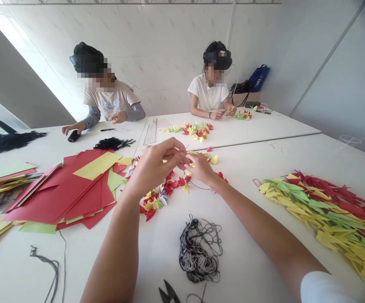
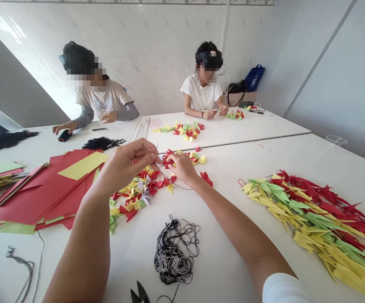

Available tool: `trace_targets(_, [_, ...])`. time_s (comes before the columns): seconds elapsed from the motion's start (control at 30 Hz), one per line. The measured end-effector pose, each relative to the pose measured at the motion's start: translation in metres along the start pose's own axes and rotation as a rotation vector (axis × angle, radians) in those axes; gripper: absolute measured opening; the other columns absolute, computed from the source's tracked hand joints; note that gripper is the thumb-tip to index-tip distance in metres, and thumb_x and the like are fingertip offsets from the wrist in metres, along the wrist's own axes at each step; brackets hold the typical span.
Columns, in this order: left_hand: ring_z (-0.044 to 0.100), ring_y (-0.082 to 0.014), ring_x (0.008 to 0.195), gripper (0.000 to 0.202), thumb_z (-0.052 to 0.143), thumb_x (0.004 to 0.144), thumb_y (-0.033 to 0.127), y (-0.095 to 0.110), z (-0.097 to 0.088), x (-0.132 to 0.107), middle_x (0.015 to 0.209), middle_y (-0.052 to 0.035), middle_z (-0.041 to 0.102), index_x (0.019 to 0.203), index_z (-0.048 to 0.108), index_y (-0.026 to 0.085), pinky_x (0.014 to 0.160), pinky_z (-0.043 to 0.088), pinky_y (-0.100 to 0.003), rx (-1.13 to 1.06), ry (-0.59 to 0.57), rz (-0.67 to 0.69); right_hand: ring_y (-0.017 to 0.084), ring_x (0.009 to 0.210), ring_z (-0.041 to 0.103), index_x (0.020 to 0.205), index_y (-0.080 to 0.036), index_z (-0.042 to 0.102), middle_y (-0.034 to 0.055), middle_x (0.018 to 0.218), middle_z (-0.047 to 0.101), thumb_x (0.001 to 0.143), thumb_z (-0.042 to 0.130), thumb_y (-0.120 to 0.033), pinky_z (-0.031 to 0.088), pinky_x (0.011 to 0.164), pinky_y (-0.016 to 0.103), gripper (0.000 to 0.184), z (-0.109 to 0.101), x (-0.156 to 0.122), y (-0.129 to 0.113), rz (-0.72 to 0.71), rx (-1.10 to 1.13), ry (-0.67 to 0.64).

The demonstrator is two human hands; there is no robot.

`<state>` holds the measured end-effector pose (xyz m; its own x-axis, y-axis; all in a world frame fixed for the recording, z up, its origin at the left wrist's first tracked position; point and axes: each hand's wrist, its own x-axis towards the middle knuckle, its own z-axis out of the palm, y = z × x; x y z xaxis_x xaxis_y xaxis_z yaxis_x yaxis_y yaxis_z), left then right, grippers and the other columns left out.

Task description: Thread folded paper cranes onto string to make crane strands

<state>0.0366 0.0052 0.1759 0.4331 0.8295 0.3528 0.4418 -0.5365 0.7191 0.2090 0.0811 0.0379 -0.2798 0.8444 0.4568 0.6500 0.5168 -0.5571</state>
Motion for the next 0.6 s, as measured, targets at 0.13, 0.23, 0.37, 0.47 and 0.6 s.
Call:
trace_targets(0.13, [0.064,-0.0104,0.05,0.009,0.052,0.097,0.028,0.002,0.0,-0.001,0.065,0.0017,0.07,0.095,0.058,0.021,0.048,0.046,-0.02,0.079,-0.02,0.004,0.017,0.084,0.061,0.094,-0.019,0.062,0.003,0.09,0.067,0.086,0.063,-0.032,0.048,0.081,0.031,0.015,-0.037,-0.011,-0.016,0.167,0.577,0.159])
trace_targets(0.23, [0.056,-0.009,0.046,0.011,0.05,0.096,0.027,0.003,0.003,-0.001,0.059,0.0037,0.065,0.094,0.059,0.022,0.046,0.041,-0.019,0.161,-0.043,0.032,0.015,0.081,0.059,0.095,-0.019,0.063,0.0011,0.086,0.066,0.081,0.071,-0.041,0.048,0.079,0.029,0.027,-0.058,-0.018,-0.025,0.279,0.903,0.186])
trace_targets(0.37, [0.051,-0.0089,0.045,0.014,0.051,0.094,0.023,0.002,0.008,-0.002,0.056,0.0051,0.06,0.095,0.064,0.023,0.046,0.037,-0.02,0.279,-0.084,0.068,0.014,0.083,0.059,0.092,-0.019,0.066,0.0003,0.085,0.066,0.074,0.078,-0.039,0.048,0.083,0.03,0.029,-0.074,-0.022,-0.035,0.369,1.119,0.195])
trace_targets(0.47, [0.046,-0.0086,0.044,0.016,0.051,0.092,0.021,0.001,0.01,-0.002,0.056,0.0056,0.058,0.095,0.066,0.025,0.045,0.033,-0.021,0.34,-0.107,0.07,0.013,0.082,0.058,0.09,-0.02,0.067,-0.0001,0.085,0.065,0.072,0.079,-0.036,0.048,0.084,0.03,0.027,-0.08,-0.022,-0.04,0.374,1.195,0.209])
trace_targets(0.6, [0.041,-0.0091,0.044,0.017,0.049,0.092,0.021,0.002,0.01,-0.003,0.054,0.0058,0.055,0.094,0.066,0.024,0.046,0.032,-0.022,0.365,-0.094,0.105,0.013,0.081,0.057,0.09,-0.02,0.067,0.0003,0.087,0.065,0.073,0.079,-0.035,0.048,0.085,0.03,0.025,-0.083,-0.022,-0.043,0.363,1.221,0.199])
